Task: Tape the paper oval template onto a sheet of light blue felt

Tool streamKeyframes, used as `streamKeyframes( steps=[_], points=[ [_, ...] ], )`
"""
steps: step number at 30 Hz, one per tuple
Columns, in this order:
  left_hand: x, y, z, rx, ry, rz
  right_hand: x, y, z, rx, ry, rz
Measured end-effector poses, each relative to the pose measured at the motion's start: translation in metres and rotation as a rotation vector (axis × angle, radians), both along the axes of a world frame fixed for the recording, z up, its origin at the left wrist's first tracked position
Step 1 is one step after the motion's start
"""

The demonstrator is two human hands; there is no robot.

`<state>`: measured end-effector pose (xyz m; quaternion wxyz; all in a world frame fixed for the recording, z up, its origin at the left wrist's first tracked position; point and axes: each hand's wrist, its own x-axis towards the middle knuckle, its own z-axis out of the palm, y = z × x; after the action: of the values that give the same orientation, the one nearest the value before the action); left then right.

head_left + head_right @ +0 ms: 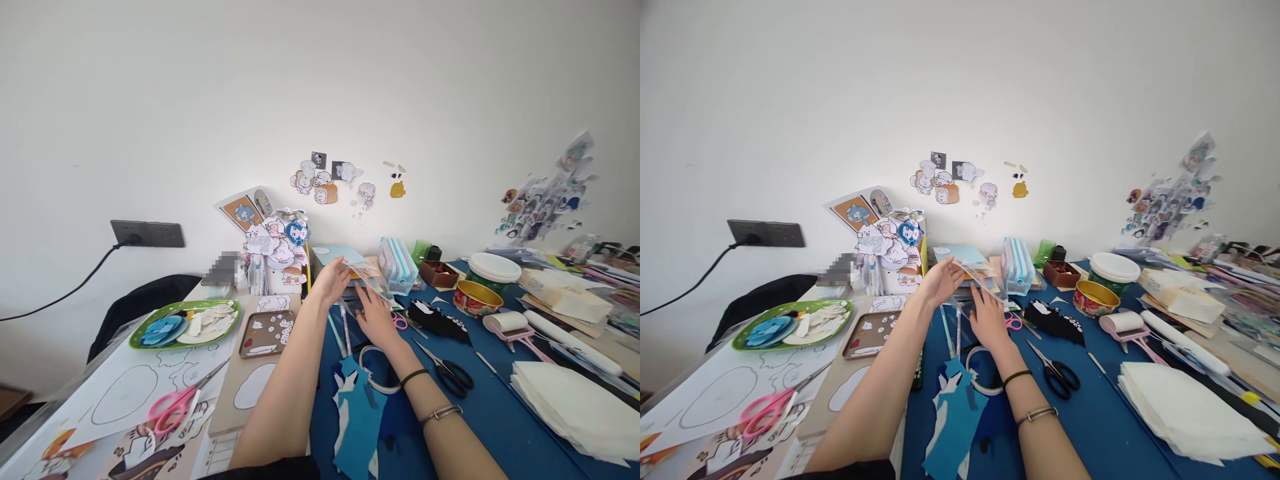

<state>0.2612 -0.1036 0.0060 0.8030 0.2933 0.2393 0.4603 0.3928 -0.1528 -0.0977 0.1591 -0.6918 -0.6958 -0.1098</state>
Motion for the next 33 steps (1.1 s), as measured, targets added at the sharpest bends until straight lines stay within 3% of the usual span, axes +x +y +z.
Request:
streamKeyframes(
  steps=[33],
  points=[
    [-0.0016, 0.0020, -0.0030, -0.007, 0.014, -0.039, 0.0006, 0.0024, 0.0062, 0.016, -0.024, 0.032]
  ],
)
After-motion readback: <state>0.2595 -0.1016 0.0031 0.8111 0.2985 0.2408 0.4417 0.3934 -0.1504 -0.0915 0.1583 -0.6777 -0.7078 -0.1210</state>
